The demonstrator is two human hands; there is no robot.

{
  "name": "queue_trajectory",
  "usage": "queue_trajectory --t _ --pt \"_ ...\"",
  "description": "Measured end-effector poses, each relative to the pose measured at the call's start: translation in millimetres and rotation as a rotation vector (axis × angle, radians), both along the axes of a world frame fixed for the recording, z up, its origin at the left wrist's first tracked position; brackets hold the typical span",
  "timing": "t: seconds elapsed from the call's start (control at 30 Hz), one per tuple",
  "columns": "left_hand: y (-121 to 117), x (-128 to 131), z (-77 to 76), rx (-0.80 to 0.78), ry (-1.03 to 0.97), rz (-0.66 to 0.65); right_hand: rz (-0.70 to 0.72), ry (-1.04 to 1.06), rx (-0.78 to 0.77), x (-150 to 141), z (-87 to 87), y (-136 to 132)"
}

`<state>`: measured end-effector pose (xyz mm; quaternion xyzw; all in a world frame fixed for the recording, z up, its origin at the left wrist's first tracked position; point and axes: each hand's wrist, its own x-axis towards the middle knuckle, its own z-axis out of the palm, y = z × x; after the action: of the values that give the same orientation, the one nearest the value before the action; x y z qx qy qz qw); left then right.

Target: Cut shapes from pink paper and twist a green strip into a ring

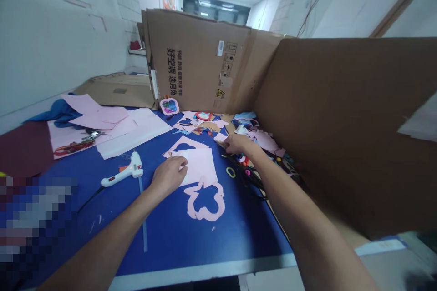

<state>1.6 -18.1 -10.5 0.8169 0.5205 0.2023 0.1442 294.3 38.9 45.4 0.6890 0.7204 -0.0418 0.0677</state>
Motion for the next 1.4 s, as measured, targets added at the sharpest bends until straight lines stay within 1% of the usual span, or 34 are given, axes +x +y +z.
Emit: queue_trajectory --t 0.17,0.2,0.27,0.33,0.37,0.43,0.47,0.53,0.57,0.6,0.67,0.77,0.8,0.87,0.97,1.1,1.17,1.33,1.4 --pt "-0.6 0.5 -0.7 0.008 -0.004 -0.004 -0.036 0.014 0.141 14.8 7.5 -2.7" --pt "-0.5 0.5 -1.1 0.011 -0.004 -0.007 -0.059 0.020 0.194 17.8 10.0 -3.0" --pt "-0.1 0.4 -2.3 0.018 0.004 -0.021 -0.136 0.079 0.384 21.2 15.0 -5.2" --pt "-0.2 0.5 -4.2 0.028 0.015 -0.036 -0.225 0.230 0.609 18.7 18.5 -10.1" --pt "-0.6 0.8 -5.3 0.031 0.019 -0.040 -0.257 0.346 0.697 14.6 19.0 -13.7" --pt "-2.2 1.7 -7.6 0.029 0.021 -0.038 -0.282 0.639 0.770 1.5 16.0 -22.5" --pt "-3.2 2.3 -8.7 0.024 0.021 -0.040 -0.278 0.816 0.753 -6.8 12.4 -27.3" --pt "-5.3 3.5 -9.9 0.015 0.022 -0.054 -0.294 1.162 0.645 -24.0 1.7 -35.9" --pt "-6.2 3.9 -10.0 0.014 0.025 -0.066 -0.321 1.291 0.577 -31.5 -4.6 -39.3" --pt "-6.8 4.3 -9.7 0.013 0.030 -0.072 -0.359 1.380 0.523 -37.5 -10.7 -41.9" --pt "-7.4 4.6 -8.4 0.016 0.043 -0.071 -0.431 1.464 0.412 -43.9 -20.8 -44.5" --pt "-6.8 4.4 -6.4 0.022 0.062 -0.075 -0.505 1.442 0.322 -41.4 -28.2 -45.1" --pt "-6.4 4.2 -6.2 0.024 0.066 -0.085 -0.501 1.415 0.303 -39.2 -29.2 -45.4" --pt "-5.3 3.8 -6.5 0.026 0.066 -0.105 -0.436 1.320 0.284 -36.2 -30.8 -46.7" --pt "-3.9 3.4 -8.2 0.027 0.049 -0.126 -0.307 1.057 0.318 -38.4 -36.0 -48.7" --pt "-2.7 3.7 -11.7 0.046 0.013 -0.158 -0.329 0.631 0.349 -47.3 -47.2 -45.8" --pt "-1.9 4.0 -13.5 0.055 -0.005 -0.174 -0.336 0.507 0.335 -50.4 -51.4 -42.3" --pt "0.1 3.7 -17.4 0.054 -0.036 -0.212 -0.359 0.401 0.236 -55.3 -53.6 -33.5" --pt "0.1 3.8 -18.6 0.049 -0.048 -0.222 -0.362 0.371 0.220 -57.8 -53.7 -31.2"
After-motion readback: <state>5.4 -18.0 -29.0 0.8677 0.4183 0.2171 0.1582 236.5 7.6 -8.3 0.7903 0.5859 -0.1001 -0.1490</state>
